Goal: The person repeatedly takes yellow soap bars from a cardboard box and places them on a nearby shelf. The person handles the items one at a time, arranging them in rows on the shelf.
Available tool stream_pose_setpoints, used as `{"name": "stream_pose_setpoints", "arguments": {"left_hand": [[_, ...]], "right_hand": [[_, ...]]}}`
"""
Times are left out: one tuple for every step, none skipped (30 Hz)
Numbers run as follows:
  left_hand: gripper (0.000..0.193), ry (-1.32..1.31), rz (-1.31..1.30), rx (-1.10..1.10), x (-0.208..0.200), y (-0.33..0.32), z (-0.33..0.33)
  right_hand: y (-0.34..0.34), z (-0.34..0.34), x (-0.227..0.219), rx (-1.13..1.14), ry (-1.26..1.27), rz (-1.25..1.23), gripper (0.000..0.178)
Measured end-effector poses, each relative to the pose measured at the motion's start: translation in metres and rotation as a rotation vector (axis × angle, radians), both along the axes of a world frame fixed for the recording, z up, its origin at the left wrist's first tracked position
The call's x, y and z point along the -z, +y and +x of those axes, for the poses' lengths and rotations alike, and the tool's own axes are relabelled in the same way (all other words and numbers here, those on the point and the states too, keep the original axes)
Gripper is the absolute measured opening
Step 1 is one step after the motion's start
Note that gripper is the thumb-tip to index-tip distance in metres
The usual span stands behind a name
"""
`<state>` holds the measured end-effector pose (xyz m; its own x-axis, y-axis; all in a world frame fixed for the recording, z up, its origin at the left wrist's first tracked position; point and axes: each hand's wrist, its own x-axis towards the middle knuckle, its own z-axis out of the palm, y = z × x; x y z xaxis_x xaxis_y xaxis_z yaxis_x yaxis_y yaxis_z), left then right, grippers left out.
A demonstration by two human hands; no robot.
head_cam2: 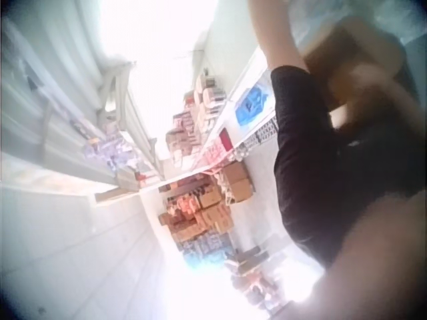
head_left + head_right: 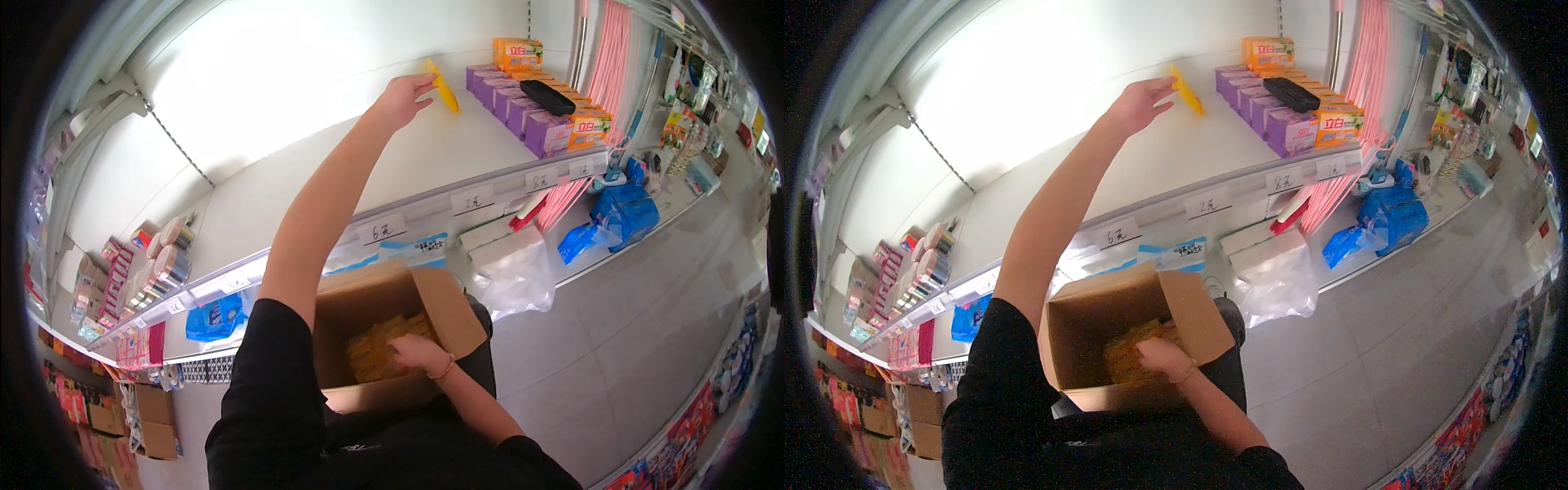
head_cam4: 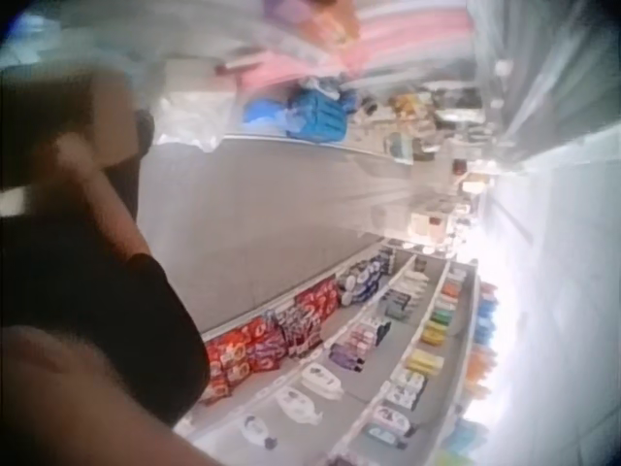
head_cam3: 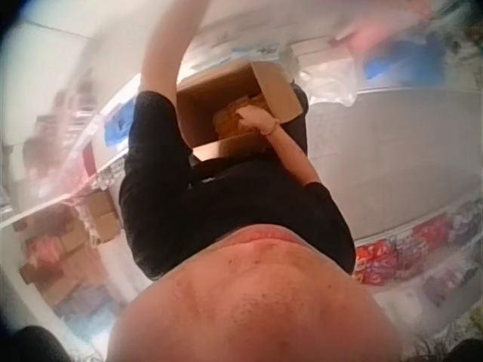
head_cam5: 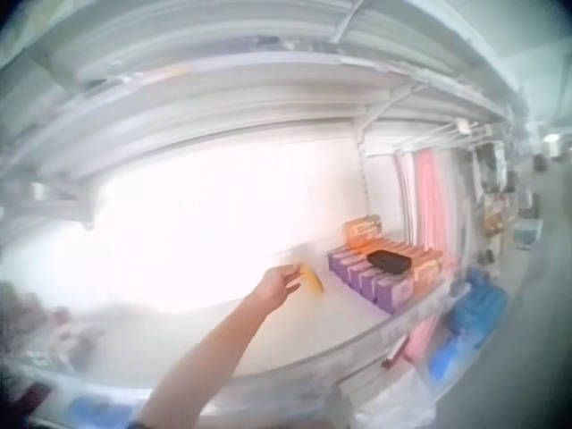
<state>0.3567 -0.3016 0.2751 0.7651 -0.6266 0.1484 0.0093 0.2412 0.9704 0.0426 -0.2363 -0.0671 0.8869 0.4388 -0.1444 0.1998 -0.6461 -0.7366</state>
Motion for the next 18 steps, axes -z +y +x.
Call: {"name": "stream_pose_setpoints", "arguments": {"left_hand": [[0.039,-0.019,-0.027,0.042,-0.003,0.01,-0.01],[0.039,-0.035,-0.054,0.087,-0.005,0.019,-0.021],[0.038,-0.066,-0.098,0.123,-0.009,0.031,-0.035],[0.038,-0.098,-0.142,0.158,-0.013,0.047,-0.049],[0.038,-0.129,-0.185,0.188,-0.016,0.064,-0.063],[0.04,-0.161,-0.218,0.211,-0.017,0.088,-0.077],[0.042,-0.193,-0.262,0.251,-0.019,0.104,-0.092],[0.044,-0.223,-0.304,0.286,-0.019,0.121,-0.108],[0.048,-0.261,-0.307,0.295,-0.018,0.14,-0.126],[0.052,-0.293,-0.315,0.307,-0.014,0.156,-0.142],[0.056,-0.323,-0.321,0.317,-0.008,0.172,-0.158],[0.061,-0.328,-0.307,0.317,0.001,0.186,-0.172],[0.066,-0.329,-0.296,0.318,0.011,0.201,-0.186],[0.072,-0.33,-0.272,0.309,0.021,0.217,-0.203],[0.078,-0.298,-0.254,0.315,0.035,0.229,-0.218],[0.08,-0.234,-0.259,0.301,0.055,0.242,-0.235],[0.081,-0.169,-0.269,0.292,0.074,0.252,-0.25],[0.078,-0.106,-0.279,0.272,0.089,0.256,-0.264]], "right_hand": [[-0.001,0.001,-0.005,0.002,0.021,-0.009,0.024],[-0.003,0.001,-0.01,0.008,0.044,-0.019,0.024],[-0.003,0.001,-0.009,0.008,0.026,-0.013,0.024],[-0.002,0.002,-0.007,0.006,0.007,-0.006,0.024],[0.0,0.004,-0.006,0.001,-0.01,0.001,0.024],[0.004,0.004,-0.029,-0.017,0.075,-0.028,0.035],[0.003,0.008,-0.028,0.013,-0.003,0.086,0.033],[0.004,0.009,-0.023,0.041,-0.075,0.202,0.032],[0.006,0.009,-0.018,0.07,-0.138,0.319,0.032],[0.006,0.008,-0.024,0.137,-0.151,0.393,0.032],[0.006,0.008,-0.036,0.207,-0.16,0.466,0.033],[0.004,0.008,-0.045,0.255,-0.097,0.539,0.034],[0.002,0.009,-0.05,0.308,-0.03,0.606,0.037],[0.002,0.013,-0.05,0.26,0.13,0.774,0.044],[0.0,0.018,-0.05,0.222,0.29,0.934,0.052],[0.002,0.018,-0.053,0.096,0.398,1.129,0.06],[0.002,0.017,-0.063,-0.02,0.502,1.324,0.068],[0.001,0.016,-0.076,-0.061,0.6,1.454,0.078]]}}
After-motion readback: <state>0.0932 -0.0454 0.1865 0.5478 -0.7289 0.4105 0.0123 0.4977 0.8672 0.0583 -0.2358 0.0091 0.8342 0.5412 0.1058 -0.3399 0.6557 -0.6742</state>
